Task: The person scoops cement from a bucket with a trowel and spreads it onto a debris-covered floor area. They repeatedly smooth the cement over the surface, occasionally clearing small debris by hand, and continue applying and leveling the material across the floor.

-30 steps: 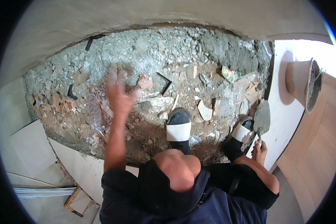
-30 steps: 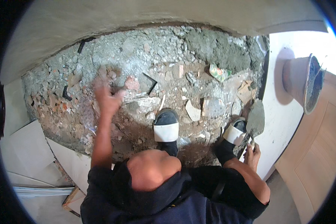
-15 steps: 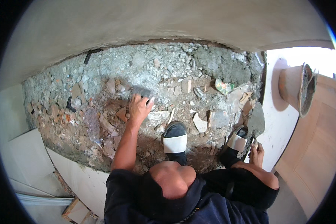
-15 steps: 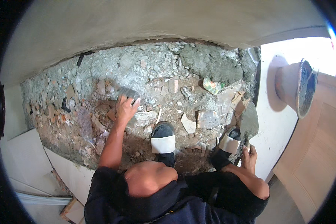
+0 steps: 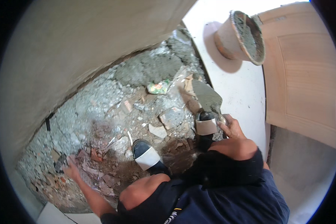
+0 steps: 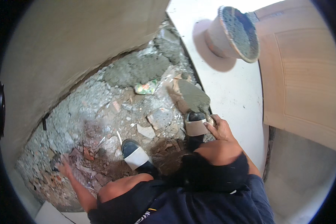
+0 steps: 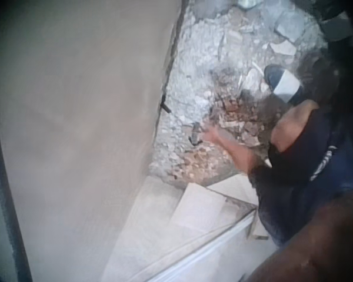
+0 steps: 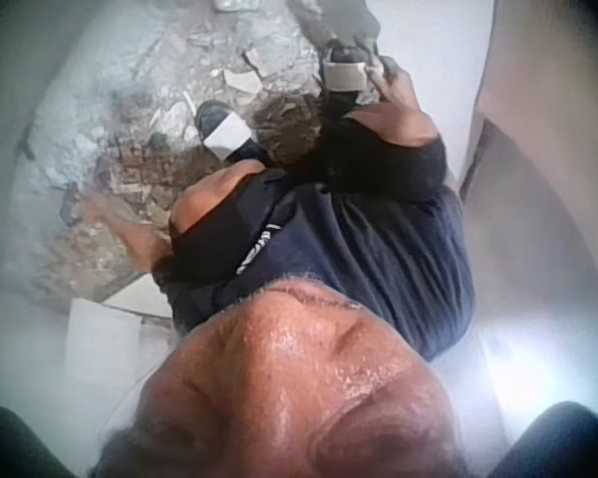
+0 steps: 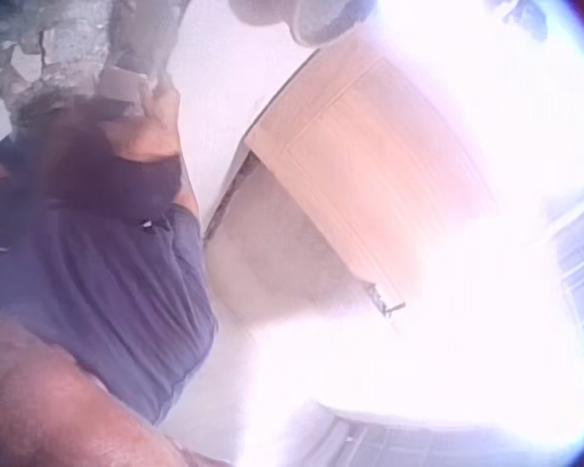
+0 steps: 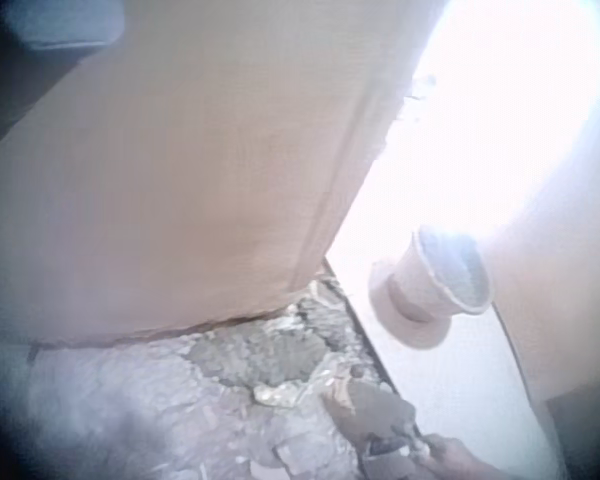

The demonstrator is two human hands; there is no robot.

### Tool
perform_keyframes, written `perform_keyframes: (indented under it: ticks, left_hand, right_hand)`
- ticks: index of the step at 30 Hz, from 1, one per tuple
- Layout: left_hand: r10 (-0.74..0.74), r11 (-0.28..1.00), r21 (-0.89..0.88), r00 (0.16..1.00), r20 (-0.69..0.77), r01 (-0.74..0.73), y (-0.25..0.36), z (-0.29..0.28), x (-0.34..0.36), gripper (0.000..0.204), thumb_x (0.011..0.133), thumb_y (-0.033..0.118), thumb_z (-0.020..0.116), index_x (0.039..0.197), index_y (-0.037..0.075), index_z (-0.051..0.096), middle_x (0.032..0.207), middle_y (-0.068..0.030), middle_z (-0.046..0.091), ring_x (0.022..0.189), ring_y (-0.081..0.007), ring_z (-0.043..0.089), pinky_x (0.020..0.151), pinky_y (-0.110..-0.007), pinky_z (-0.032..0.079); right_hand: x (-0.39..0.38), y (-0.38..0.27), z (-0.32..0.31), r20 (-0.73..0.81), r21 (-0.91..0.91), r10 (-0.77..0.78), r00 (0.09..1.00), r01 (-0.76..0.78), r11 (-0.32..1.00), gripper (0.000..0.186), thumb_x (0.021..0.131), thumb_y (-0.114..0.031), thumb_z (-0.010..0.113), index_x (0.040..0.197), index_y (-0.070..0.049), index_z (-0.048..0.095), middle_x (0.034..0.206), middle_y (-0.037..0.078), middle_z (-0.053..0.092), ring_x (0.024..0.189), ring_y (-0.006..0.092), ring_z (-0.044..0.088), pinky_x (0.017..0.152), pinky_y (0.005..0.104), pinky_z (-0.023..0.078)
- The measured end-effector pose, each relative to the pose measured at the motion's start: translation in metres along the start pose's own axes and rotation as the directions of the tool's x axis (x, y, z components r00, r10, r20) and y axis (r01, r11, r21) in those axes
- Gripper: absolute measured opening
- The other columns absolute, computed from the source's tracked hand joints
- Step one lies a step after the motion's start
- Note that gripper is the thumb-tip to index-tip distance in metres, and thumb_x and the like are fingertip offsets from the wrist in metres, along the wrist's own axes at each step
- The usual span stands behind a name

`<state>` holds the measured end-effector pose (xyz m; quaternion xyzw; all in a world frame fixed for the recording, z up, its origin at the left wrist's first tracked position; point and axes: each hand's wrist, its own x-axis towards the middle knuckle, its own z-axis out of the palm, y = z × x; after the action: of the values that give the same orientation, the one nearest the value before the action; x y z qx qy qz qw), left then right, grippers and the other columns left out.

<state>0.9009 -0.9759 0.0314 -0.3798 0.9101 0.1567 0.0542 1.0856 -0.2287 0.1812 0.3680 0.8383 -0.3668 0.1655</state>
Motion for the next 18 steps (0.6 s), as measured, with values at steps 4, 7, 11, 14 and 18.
perform_keyframes:
  ticks: [4, 7, 11, 14, 18]
  left_hand:
    - [-0.003, 0.990, 0.144, 1.000, -0.012, 0.005, 0.005, -0.022, 0.001, 0.078, 0.093, 0.051, 0.052, 0.141, -0.006, 0.032, 0.142, -0.0272, 0.041, 0.128, -0.0415, 0.045, 0.102, -0.048, 0.038]
    - [0.297, 0.948, 0.073, 0.943, 0.153, -0.310, 0.092, -0.014, -0.041, 0.073, 0.094, 0.047, 0.052, 0.142, -0.004, 0.033, 0.141, -0.0263, 0.042, 0.128, -0.0400, 0.044, 0.105, -0.045, 0.036]
    - [0.669, 0.737, -0.234, 0.637, 0.383, -0.634, 0.285, 0.010, -0.145, 0.057, 0.094, 0.034, 0.055, 0.137, -0.003, 0.042, 0.137, -0.0244, 0.047, 0.127, -0.0363, 0.046, 0.107, -0.040, 0.034]
    - [0.883, 0.383, -0.371, 0.217, 0.417, -0.846, 0.431, 0.012, -0.247, 0.058, 0.090, 0.032, 0.057, 0.135, -0.002, 0.044, 0.133, -0.0228, 0.052, 0.125, -0.0351, 0.049, 0.105, -0.040, 0.036]
    - [0.887, 0.241, -0.524, -0.034, 0.460, -0.817, 0.595, 0.034, -0.370, 0.065, 0.092, 0.041, 0.054, 0.138, -0.004, 0.041, 0.132, -0.0248, 0.051, 0.123, -0.0338, 0.051, 0.104, -0.039, 0.038]
  right_hand:
    - [-0.013, -0.018, -0.059, -0.097, -0.193, -0.130, 0.987, 0.109, 0.975, 0.039, 0.084, -0.029, 0.069, 0.110, -0.002, 0.058, 0.073, 0.016, 0.059, 0.064, 0.0249, 0.058, 0.059, 0.0365, 0.047]
    - [-0.005, -0.012, -0.130, -0.390, -0.309, -0.291, 0.874, 0.173, 0.935, 0.040, 0.087, -0.030, 0.067, 0.114, -0.002, 0.058, 0.076, 0.017, 0.060, 0.068, 0.0279, 0.059, 0.064, 0.0380, 0.048]
    - [0.060, -0.010, -0.251, -0.554, -0.499, -0.232, 0.799, -0.096, 0.861, 0.038, 0.091, -0.036, 0.060, 0.115, -0.006, 0.061, 0.092, 0.020, 0.066, 0.085, 0.0350, 0.064, 0.072, 0.0427, 0.050]
    - [0.128, -0.033, -0.316, -0.552, -0.677, -0.228, 0.802, -0.271, 0.685, 0.033, 0.090, -0.038, 0.058, 0.106, -0.010, 0.064, 0.095, 0.019, 0.067, 0.089, 0.0364, 0.064, 0.074, 0.0460, 0.051]
    - [0.217, -0.063, -0.325, -0.242, -0.919, -0.411, 0.879, -0.072, 0.387, 0.023, 0.087, -0.026, 0.055, 0.098, -0.009, 0.065, 0.083, 0.014, 0.069, 0.081, 0.0331, 0.068, 0.070, 0.0458, 0.053]
